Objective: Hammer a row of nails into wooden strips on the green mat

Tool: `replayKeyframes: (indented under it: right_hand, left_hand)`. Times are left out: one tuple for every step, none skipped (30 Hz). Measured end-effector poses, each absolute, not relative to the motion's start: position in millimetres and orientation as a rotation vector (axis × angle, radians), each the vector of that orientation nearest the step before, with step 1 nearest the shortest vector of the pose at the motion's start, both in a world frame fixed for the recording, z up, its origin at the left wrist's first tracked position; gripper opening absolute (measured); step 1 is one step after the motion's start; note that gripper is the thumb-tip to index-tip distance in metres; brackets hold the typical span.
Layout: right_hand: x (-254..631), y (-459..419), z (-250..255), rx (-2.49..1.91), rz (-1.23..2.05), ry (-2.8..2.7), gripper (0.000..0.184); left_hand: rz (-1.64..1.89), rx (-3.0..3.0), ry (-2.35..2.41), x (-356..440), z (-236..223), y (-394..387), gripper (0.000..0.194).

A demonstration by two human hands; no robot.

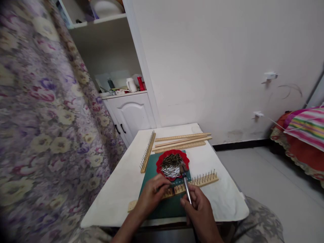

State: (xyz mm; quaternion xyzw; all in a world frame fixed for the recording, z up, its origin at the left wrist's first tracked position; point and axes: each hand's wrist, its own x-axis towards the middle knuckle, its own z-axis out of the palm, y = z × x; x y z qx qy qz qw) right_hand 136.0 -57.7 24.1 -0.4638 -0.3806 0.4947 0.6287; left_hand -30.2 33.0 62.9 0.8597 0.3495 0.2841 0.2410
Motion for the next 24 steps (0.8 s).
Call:
replayKeyframes:
  right_hand:
    - [135.1, -56.0, 25.8, -1.051, 1.128, -0.871, 0.035]
    - [134.1, -54.8, 26.5, -1.043, 1.124, -0.873, 0.035]
    - [133.2, -54.2, 26.3, -1.035, 1.122, -0.876, 0.033]
    - [132.2, -54.3, 25.6, -1.031, 1.128, -0.883, 0.032]
    - [131.2, -54.9, 24.8, -1.032, 1.137, -0.887, 0.03]
    - [130.3, -55.9, 24.0, -1.033, 1.15, -0.887, 0.029]
    - [129.5, -57.0, 23.5, -1.029, 1.165, -0.884, 0.029]
    - [128.8, -58.2, 23.5, -1.022, 1.177, -0.88, 0.03]
    - [128.2, -59.3, 23.8, -1.014, 1.186, -0.879, 0.03]
    - [127.9, -60.2, 24.3, -1.008, 1.189, -0.882, 0.031]
    - [127.7, -61.1, 24.9, -1.005, 1.187, -0.889, 0.031]
    - [127.7, -61.8, 25.3, -1.005, 1.183, -0.897, 0.031]
    - [127.8, -62.5, 25.3, -1.008, 1.179, -0.901, 0.03]
    - [128.0, -63.2, 25.0, -1.009, 1.181, -0.902, 0.03]
    - [128.2, -63.7, 24.4, -1.004, 1.19, -0.9, 0.03]
    - [128.3, -64.3, 23.4, -0.996, 1.201, -0.895, 0.03]
    - [128.3, -64.8, 22.4, -0.986, 1.213, -0.888, 0.03]
    - [128.0, -65.2, 21.2, -0.976, 1.221, -0.878, 0.03]
    - [127.5, -65.5, 20.1, -0.966, 1.225, -0.866, 0.03]
    - [126.8, -65.8, 18.9, -0.959, 1.225, -0.85, 0.03]
    - [125.9, -66.0, 17.7, -0.955, 1.224, -0.835, 0.031]
    - [124.7, -66.2, 16.4, -0.95, 1.228, -0.824, 0.031]
    - [123.3, -66.6, 15.0, -0.944, 1.236, -0.816, 0.031]
    - [121.9, -67.0, 13.6, -0.94, 1.242, -0.811, 0.031]
  left_hand:
    - [0.78, 2.311, 0.935, -28.3, 61.9, 21.3, 0.018]
    - [0.808, 2.269, 0.926, -26.5, 60.0, 10.8, 0.017]
    - [0.825, 2.238, 0.914, -24.8, 57.3, 2.0, 0.017]
    - [0.84, 2.212, 0.907, -23.4, 54.2, -5.1, 0.017]
    - [0.852, 2.19, 0.909, -22.3, 51.0, -10.4, 0.017]
    - [0.862, 2.169, 0.917, -21.3, 48.2, -14.2, 0.017]
    - [0.875, 2.146, 0.935, -20.4, 45.9, -16.7, 0.016]
    - [0.886, 2.124, 0.954, -19.6, 44.3, -18.3, 0.015]
    - [0.898, 2.103, 0.972, -18.8, 43.4, -19.3, 0.014]
    - [0.907, 2.087, 0.984, -18.1, 43.3, -20.1, 0.013]
    - [0.916, 2.074, 0.989, -17.4, 43.6, -20.8, 0.013]
    - [0.92, 2.068, 0.983, -17.0, 44.2, -21.6, 0.014]
    - [0.921, 2.063, 0.972, -16.9, 44.8, -22.5, 0.014]
    - [0.924, 2.057, 0.959, -17.0, 44.9, -23.6, 0.015]
    - [0.934, 2.04, 0.951, -17.3, 44.2, -24.9, 0.015]
    - [0.949, 2.006, 0.949, -17.8, 42.4, -26.2, 0.014]
    - [0.971, 1.944, 0.954, -18.1, 39.1, -27.7, 0.013]
    - [0.996, 1.846, 0.963, -18.0, 34.2, -29.4, 0.011]
    - [1.022, 1.715, 0.971, -17.3, 27.7, -31.2, 0.011]
    - [1.04, 1.563, 0.971, -16.0, 19.8, -33.2, 0.012]
    - [1.053, 1.403, 0.964, -13.9, 11.2, -35.5, 0.014]
    - [1.069, 1.259, 0.953, -11.4, 2.3, -37.9, 0.017]
    - [1.09, 1.145, 0.939, -8.7, -5.9, -40.3, 0.019]
    - [1.126, 1.065, 0.927, -6.5, -12.8, -42.7, 0.021]
